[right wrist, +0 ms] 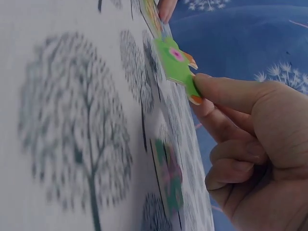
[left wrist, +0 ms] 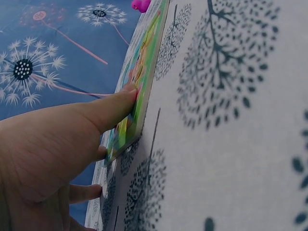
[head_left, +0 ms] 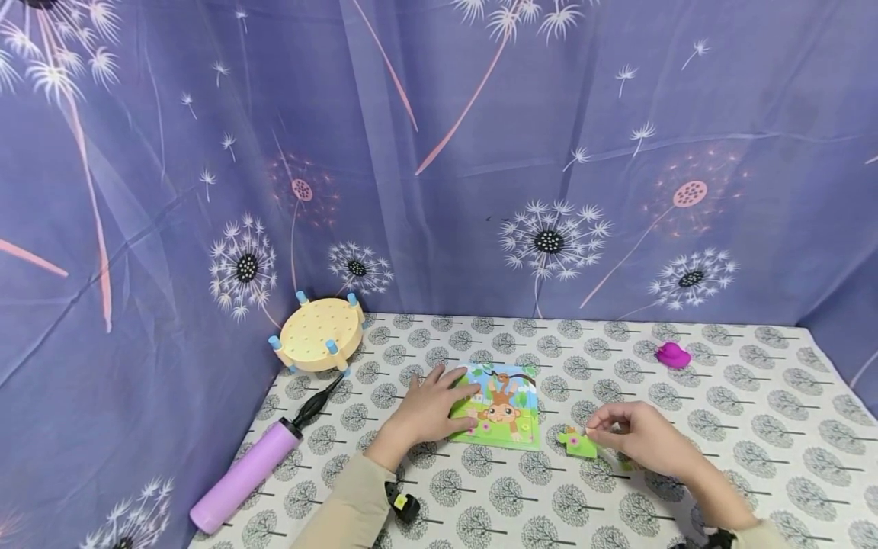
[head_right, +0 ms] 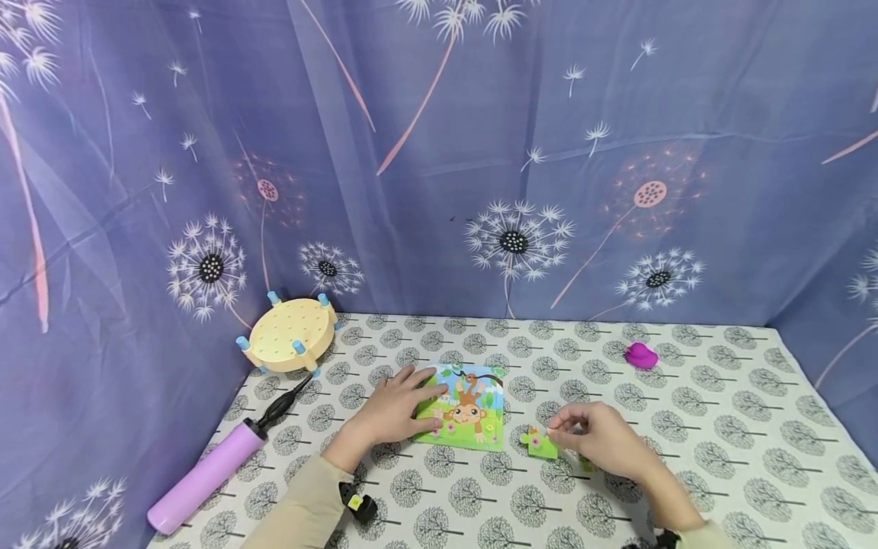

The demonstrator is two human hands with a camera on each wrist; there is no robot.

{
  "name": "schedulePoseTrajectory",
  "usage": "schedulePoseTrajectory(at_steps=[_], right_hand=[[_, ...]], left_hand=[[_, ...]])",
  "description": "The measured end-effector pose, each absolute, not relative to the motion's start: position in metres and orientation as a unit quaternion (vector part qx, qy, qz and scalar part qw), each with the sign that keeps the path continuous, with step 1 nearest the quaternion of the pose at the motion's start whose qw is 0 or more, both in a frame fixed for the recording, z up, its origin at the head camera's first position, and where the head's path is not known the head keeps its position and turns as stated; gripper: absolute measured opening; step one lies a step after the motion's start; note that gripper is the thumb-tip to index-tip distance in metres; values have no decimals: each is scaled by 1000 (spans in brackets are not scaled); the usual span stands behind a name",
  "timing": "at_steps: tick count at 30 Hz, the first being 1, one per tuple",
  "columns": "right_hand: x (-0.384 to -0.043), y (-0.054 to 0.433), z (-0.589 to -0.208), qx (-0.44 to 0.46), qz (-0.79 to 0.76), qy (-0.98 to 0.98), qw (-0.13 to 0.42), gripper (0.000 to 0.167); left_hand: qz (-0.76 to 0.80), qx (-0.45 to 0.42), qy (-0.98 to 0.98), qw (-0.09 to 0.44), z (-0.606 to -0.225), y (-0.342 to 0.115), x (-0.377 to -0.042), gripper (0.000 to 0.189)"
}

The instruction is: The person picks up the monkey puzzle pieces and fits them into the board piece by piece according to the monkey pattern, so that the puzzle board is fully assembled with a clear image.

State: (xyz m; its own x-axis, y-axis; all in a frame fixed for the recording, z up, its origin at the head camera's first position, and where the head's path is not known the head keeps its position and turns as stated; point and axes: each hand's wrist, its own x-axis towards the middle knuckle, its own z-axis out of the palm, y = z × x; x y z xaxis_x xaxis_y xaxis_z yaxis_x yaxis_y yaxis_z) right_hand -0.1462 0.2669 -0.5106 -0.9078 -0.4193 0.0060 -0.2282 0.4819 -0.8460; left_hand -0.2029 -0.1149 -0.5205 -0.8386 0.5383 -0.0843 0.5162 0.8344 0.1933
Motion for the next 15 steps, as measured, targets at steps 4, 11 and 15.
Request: schedulePoseTrajectory(at_steps=[4, 11, 15], right_hand=[[-150, 252, -509, -184, -467, 862, 78, 12], [-158, 220, -511, -166, -485, 853, 97, 13], [-164, 201, -513, -182, -489, 849, 84, 10]], left_hand=[[84, 277, 955, 67, -520, -115, -203, 69], [79, 278, 955, 65, -522, -116, -204, 70], [75, 278, 956, 63, -524, -117, -204, 70]])
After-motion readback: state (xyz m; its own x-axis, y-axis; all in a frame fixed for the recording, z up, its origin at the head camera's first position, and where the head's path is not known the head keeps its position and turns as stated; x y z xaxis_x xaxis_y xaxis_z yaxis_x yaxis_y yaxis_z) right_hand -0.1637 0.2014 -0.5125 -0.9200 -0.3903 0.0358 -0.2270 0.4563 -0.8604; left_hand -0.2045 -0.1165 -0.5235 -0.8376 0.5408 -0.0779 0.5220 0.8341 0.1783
